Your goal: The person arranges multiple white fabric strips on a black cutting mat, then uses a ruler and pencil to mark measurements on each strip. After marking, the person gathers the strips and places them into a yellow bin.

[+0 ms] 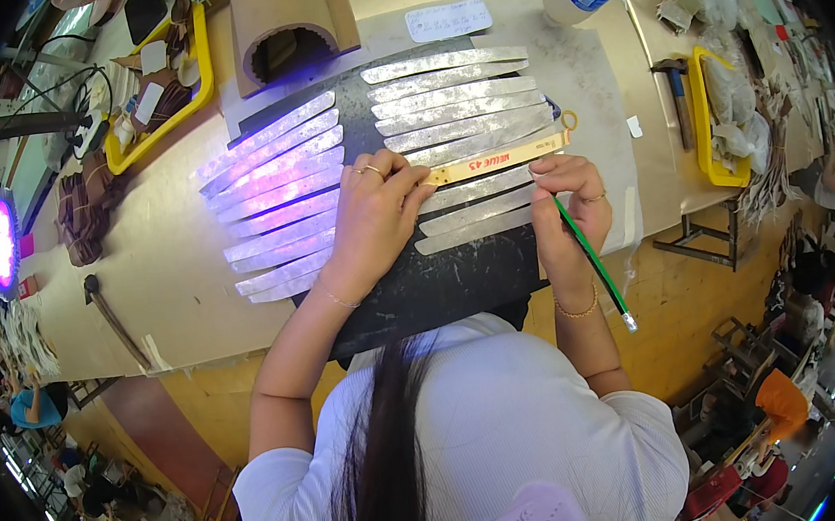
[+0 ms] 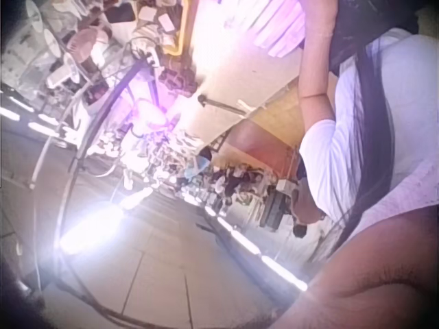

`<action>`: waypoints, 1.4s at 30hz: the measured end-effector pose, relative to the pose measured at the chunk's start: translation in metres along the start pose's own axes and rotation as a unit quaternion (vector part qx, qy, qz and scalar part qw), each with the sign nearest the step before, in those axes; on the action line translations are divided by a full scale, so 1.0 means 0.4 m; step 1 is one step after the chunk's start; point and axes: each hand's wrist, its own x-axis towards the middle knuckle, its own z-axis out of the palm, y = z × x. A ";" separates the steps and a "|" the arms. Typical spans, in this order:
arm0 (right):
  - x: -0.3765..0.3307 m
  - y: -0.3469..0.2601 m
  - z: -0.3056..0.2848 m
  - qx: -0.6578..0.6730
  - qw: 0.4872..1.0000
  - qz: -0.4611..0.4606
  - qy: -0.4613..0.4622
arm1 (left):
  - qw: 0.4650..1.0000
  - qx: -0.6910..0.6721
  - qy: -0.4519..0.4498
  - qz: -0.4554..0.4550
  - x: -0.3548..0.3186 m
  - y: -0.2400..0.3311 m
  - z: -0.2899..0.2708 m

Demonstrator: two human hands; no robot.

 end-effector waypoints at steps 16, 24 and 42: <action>-0.008 0.002 0.018 -0.026 0.999 -0.015 -0.036 | 1.000 0.009 0.017 0.008 0.001 -0.002 0.006; -0.007 -0.001 0.024 -0.030 0.999 -0.012 -0.042 | 1.000 0.009 0.014 0.001 0.000 0.000 0.008; -0.004 0.000 0.032 -0.021 0.998 -0.018 -0.052 | 0.998 -0.015 0.065 -0.023 0.009 -0.005 -0.014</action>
